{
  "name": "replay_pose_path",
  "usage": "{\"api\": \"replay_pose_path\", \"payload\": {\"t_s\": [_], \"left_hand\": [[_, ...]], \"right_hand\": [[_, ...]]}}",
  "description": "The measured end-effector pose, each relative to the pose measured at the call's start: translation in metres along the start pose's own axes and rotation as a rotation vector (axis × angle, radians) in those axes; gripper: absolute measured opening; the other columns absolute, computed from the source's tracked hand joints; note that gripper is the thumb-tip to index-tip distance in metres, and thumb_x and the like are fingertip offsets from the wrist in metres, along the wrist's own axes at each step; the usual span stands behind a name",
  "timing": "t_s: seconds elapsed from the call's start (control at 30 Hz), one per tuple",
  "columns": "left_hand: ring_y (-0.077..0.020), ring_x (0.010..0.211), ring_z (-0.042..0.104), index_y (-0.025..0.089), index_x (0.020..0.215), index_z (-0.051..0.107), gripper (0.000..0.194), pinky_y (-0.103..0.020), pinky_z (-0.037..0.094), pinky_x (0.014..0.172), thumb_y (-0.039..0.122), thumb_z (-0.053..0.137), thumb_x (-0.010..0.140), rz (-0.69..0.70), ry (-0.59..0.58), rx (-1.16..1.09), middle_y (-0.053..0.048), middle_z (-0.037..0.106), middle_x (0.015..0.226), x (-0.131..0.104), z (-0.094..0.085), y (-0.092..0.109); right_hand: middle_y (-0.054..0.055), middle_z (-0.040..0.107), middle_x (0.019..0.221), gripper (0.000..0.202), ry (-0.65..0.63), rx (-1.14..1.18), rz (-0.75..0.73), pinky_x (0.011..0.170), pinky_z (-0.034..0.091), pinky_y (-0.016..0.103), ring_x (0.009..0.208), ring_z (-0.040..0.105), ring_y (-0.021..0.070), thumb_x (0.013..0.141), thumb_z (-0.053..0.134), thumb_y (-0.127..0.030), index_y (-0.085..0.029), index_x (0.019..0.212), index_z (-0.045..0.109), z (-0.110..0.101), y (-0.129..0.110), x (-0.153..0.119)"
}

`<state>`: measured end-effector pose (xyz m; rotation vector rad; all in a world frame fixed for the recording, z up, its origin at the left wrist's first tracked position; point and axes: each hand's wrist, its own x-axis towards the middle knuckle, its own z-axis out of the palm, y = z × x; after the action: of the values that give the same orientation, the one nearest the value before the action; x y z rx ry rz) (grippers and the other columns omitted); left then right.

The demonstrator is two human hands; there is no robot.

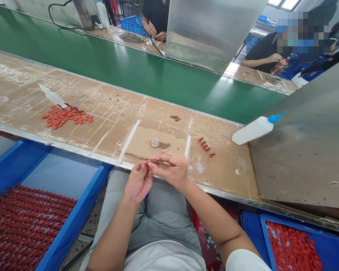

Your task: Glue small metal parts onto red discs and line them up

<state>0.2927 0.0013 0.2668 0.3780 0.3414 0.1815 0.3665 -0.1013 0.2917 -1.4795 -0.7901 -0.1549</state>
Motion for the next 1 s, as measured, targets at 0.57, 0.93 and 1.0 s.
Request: {"api": "replay_pose_path", "payload": {"t_s": [0.57,0.93,1.0], "left_hand": [[-0.0084,0.081,0.07,0.014,0.076,0.07,0.015,-0.012,0.054,0.075,0.02,0.08,0.066,-0.005,0.033,0.023,-0.003,0.075,0.085,-0.001,0.007,-0.004],[-0.0104,0.083,0.07,0.011,0.083,0.071,0.018,-0.017,0.056,0.079,0.028,0.066,0.082,-0.063,0.069,-0.003,-0.006,0.074,0.087,-0.001,0.011,-0.008],[-0.0126,0.084,0.07,0.009,0.084,0.071,0.029,-0.02,0.057,0.08,0.033,0.057,0.088,-0.107,0.098,-0.022,-0.009,0.074,0.086,0.001,0.013,-0.009]], "right_hand": [[-0.004,0.07,0.066,0.045,0.114,0.049,0.196,0.082,0.055,0.034,0.065,0.066,0.0131,0.066,0.078,-0.019,-0.023,0.109,0.065,0.0,-0.002,-0.005],[0.0,0.071,0.07,0.04,0.192,0.008,0.243,0.08,0.057,0.033,0.069,0.068,0.0144,0.069,0.077,-0.024,-0.02,0.107,0.065,-0.009,-0.003,-0.014],[0.0,0.071,0.071,0.04,0.237,-0.044,0.227,0.08,0.057,0.034,0.068,0.069,0.0148,0.069,0.077,-0.024,-0.02,0.107,0.065,-0.021,-0.003,-0.02]]}}
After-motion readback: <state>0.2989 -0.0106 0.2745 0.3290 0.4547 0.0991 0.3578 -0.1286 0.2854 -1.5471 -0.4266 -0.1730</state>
